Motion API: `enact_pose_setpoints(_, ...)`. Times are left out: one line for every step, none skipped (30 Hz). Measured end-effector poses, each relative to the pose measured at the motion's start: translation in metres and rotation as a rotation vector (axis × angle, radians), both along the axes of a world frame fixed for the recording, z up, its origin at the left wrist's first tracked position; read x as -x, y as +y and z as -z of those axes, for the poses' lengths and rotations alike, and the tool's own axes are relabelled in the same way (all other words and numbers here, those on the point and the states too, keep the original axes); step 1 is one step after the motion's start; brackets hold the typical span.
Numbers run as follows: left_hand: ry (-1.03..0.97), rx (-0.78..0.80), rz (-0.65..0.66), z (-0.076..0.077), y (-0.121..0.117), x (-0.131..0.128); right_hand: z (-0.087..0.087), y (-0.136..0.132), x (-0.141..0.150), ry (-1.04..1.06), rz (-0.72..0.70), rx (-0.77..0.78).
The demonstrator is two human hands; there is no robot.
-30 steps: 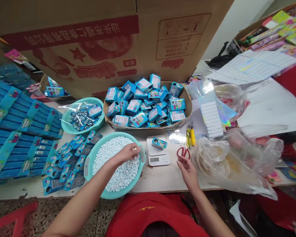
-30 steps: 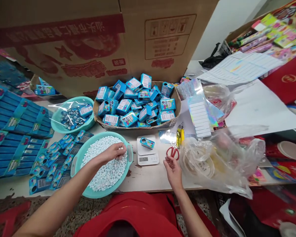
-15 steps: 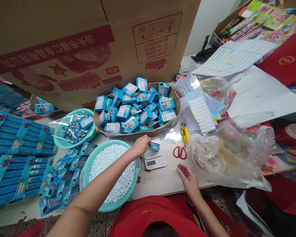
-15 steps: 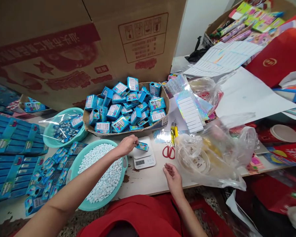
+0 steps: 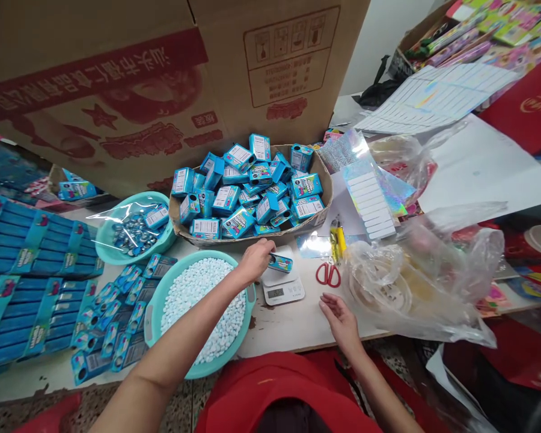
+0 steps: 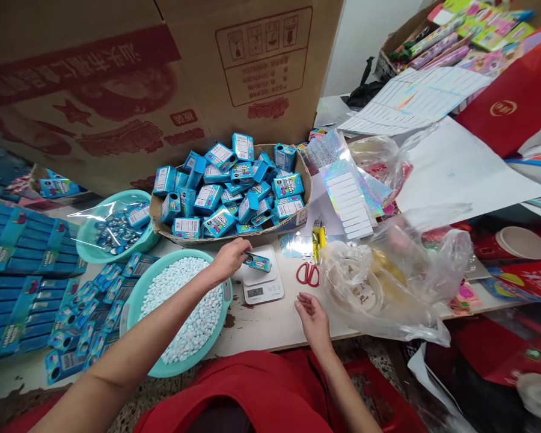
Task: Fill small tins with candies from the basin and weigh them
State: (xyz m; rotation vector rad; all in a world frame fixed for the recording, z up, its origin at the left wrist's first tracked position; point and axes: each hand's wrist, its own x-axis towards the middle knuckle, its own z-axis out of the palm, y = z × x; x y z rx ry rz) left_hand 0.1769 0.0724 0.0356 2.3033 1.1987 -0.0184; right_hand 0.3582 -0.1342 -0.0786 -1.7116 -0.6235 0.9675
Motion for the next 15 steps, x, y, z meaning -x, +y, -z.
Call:
enact_pose_setpoints(-0.038,-0.013,-0.041,-0.001,-0.001,0.004,0.000,0.000,0.000,-0.002,-0.004,0.003)
enact_pose_setpoints(-0.076,-0.025,-0.087,-0.002,-0.002,0.011,0.000,-0.001,0.000,-0.004,-0.009,0.006)
enact_pose_setpoints(-0.111,-0.034,-0.135,-0.003,-0.005,0.019,0.000,-0.001,0.000,-0.006,-0.011,0.009)
enact_pose_setpoints(-0.139,-0.039,-0.183,-0.004,-0.009,0.028,-0.001,-0.002,-0.001,-0.008,-0.013,0.013)
enact_pose_setpoints(-0.154,-0.040,-0.232,-0.004,-0.013,0.040,-0.001,-0.003,-0.001,-0.009,-0.014,0.017)
enact_pose_setpoints(-0.159,-0.034,-0.282,-0.004,-0.019,0.053,-0.001,-0.004,-0.001,-0.009,-0.014,0.022)
enact_pose_setpoints(-0.156,-0.027,-0.333,-0.004,-0.025,0.066,-0.001,-0.005,-0.001,-0.009,-0.014,0.026)
enact_pose_setpoints(-0.149,-0.017,-0.387,-0.002,-0.032,0.080,-0.001,-0.006,-0.001,-0.008,-0.015,0.031)
enact_pose_setpoints(-0.137,-0.006,-0.439,-0.001,-0.039,0.093,-0.001,-0.006,-0.001,-0.006,-0.016,0.035)
enact_pose_setpoints(-0.123,0.004,-0.490,0.001,-0.046,0.105,-0.001,-0.006,-0.001,-0.004,-0.018,0.040)
enact_pose_setpoints(-0.109,0.013,-0.533,0.003,-0.052,0.116,-0.001,-0.006,0.000,-0.002,-0.022,0.044)
enact_pose_setpoints(-0.096,0.021,-0.568,0.006,-0.058,0.126,-0.001,-0.005,0.000,0.001,-0.027,0.048)
enact_pose_setpoints(-0.081,0.026,-0.595,0.008,-0.063,0.134,-0.001,-0.004,0.002,0.003,-0.035,0.052)
enact_pose_setpoints(-0.064,0.028,-0.613,0.010,-0.068,0.140,-0.002,-0.003,0.003,0.005,-0.045,0.055)
enact_pose_setpoints(-0.044,0.025,-0.625,0.013,-0.072,0.145,-0.002,-0.001,0.004,0.006,-0.056,0.058)
